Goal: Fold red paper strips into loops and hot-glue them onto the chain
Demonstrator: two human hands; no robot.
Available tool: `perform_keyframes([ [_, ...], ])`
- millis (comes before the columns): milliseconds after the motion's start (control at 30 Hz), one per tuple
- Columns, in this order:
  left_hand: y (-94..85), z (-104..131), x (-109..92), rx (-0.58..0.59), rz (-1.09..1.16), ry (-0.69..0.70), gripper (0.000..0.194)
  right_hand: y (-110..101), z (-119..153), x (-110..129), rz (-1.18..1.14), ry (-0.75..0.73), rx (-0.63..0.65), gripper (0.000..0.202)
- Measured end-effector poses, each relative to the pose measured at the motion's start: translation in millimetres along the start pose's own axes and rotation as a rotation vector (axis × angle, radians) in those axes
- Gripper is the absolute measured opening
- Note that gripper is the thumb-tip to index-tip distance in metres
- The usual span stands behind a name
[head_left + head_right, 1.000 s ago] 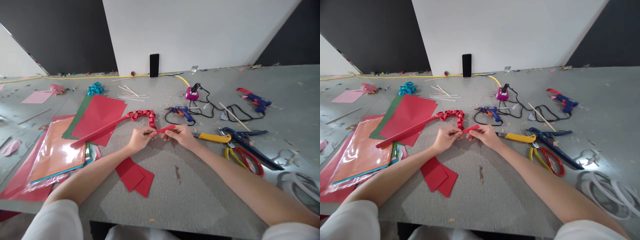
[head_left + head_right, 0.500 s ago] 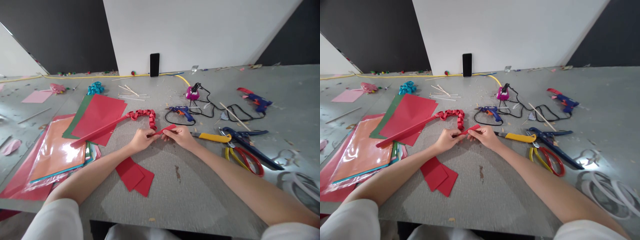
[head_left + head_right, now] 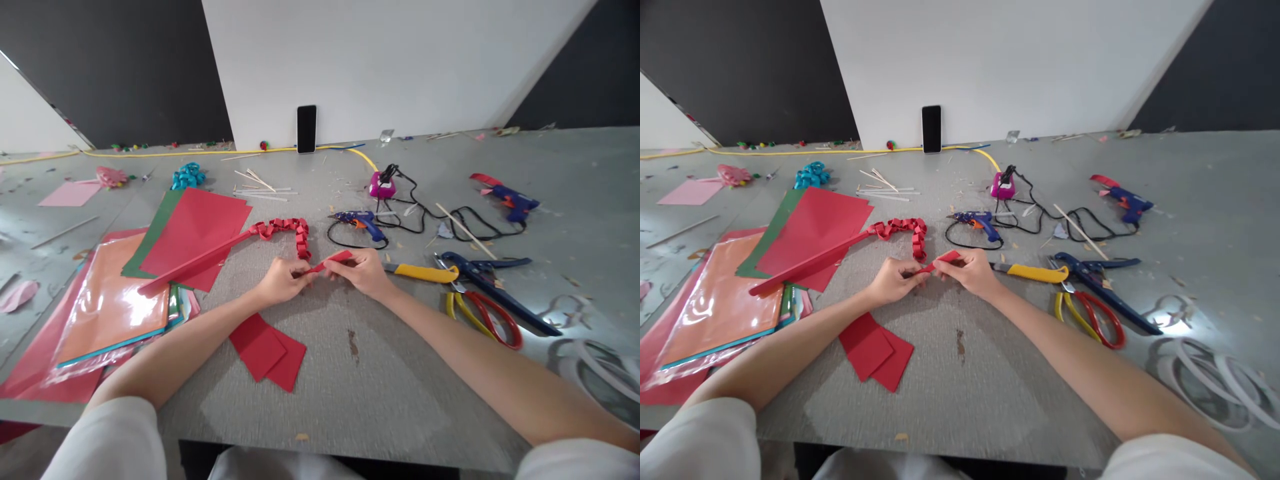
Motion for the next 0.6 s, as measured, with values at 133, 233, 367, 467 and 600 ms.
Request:
perform_keyframes([
  [133, -2.9, -0.1, -1.7, -0.019, 0.008, -0.01, 0.037, -6.5, -3.7, -4.3, -0.028, 0.014, -0.124, 0.032],
  [233, -4.0, -0.4, -2.9, -0.025, 0.022, -0.023, 0.038, -9.4, -6.5, -10.4, -0.082, 0.012, -0.201, 0.029],
  [367, -5.2, -0.7, -4.4, -0.069, 0.034, -0.036, 0.037, -9.9, -8.0, -15.1, -0.137, -0.003, -0.22, 0.026],
  [467, -5.8, -0.7, -5.4, -0.098, 0.051, -0.02, 0.031, -8.9, -6.3, -11.3, -0.147, -0.028, -0.187, 0.026],
  [600, -4.4, -0.4, -7.0, -0.086, 0.017, 0.065, 0.026, -3.2, -2.2, -3.6, -0.089, -0.047, -0.059, 0.027],
])
Point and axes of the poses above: each hand's wrist, its own z-axis away from the middle knuckle, its own y-axis out of the palm, x = y × z, the point moved 3 cm from there along -z, towards the middle knuckle, and after that the axes turned 13 degrees about z, right-handed, at the moved point
